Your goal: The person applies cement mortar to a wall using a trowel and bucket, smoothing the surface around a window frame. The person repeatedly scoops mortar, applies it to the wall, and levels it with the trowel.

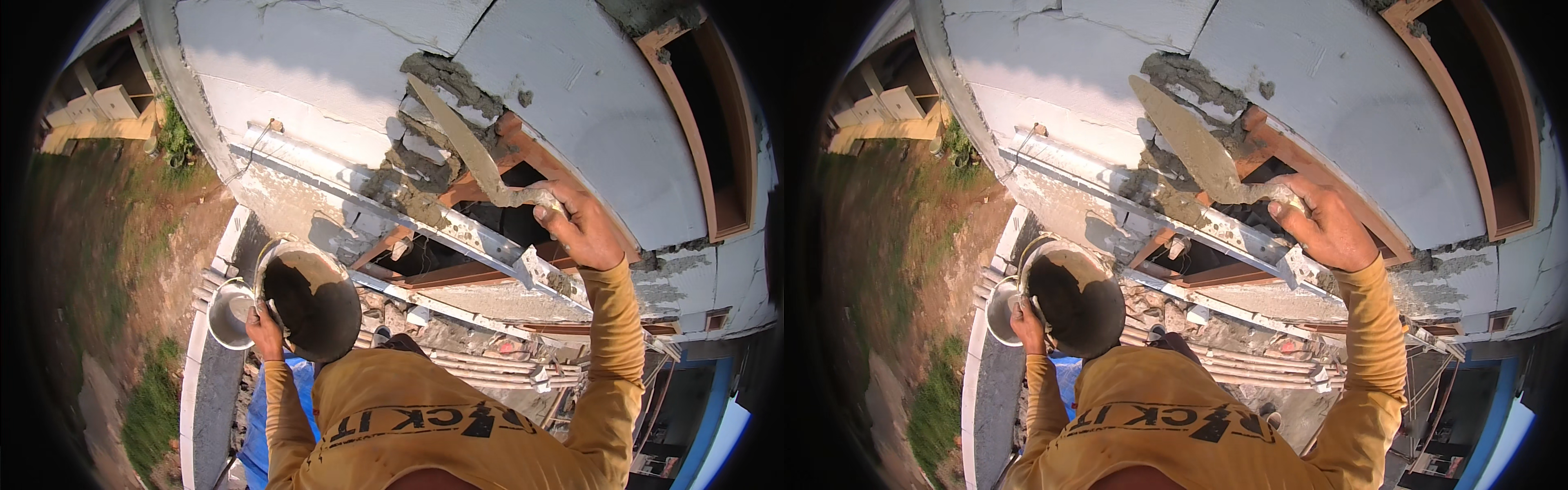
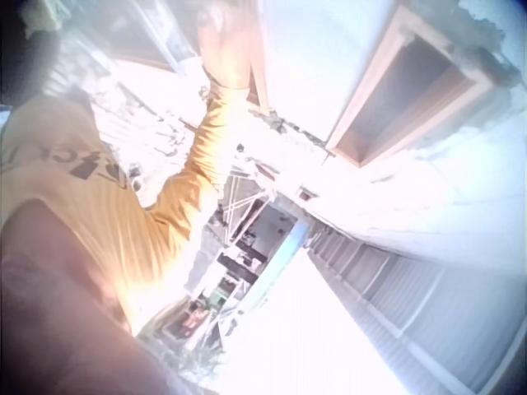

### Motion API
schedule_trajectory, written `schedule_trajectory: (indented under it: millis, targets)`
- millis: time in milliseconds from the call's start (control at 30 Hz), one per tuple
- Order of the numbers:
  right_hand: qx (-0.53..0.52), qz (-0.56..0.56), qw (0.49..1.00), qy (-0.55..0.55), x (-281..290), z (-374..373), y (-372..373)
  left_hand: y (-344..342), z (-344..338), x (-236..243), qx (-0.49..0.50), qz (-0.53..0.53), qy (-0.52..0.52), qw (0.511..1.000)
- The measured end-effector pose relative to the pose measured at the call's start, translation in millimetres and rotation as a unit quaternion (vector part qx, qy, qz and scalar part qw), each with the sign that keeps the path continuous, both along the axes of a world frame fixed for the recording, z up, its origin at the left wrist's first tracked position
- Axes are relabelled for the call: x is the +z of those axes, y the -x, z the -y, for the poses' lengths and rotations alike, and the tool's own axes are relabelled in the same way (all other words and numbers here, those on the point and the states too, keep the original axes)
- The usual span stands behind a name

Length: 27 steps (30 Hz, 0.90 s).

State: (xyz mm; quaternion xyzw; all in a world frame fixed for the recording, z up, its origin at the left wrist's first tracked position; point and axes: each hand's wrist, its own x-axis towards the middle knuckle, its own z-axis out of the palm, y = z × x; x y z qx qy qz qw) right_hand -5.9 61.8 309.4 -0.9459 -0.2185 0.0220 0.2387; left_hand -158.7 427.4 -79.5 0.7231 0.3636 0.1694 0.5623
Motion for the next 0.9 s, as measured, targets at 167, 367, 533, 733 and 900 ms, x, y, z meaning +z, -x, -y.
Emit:
schedule_trajectory:
  millis: [167, 367, 533, 733, 900]
  targets:
    - [-0.038, 0.110, 0.986, 0.123, -63.1, 5.8, 10.4, 2.5, 2.0, 0.9, 0.012, -0.001, -0.005, 1.000]
    - [-0.048, 0.060, 0.982, 0.171, -144.4, -2.3, -11.3, 0.8, -1.7, 6.2, 0.008, 0.030, -0.007, 0.999]
    - [-0.036, 0.030, 0.971, 0.233, -155.4, -1.9, -31.4, -0.6, -1.6, 7.1, 0.008, 0.036, -0.025, 0.999]
    - [-0.035, 0.072, 0.963, 0.259, -111.8, -1.5, -37.7, -1.7, -4.9, -1.9, -0.011, 0.007, -0.040, 0.999]
    - [-0.028, 0.058, 0.944, 0.324, -62.3, 5.0, -54.1, -5.8, -0.5, -0.4, -0.018, 0.010, -0.026, 0.999]
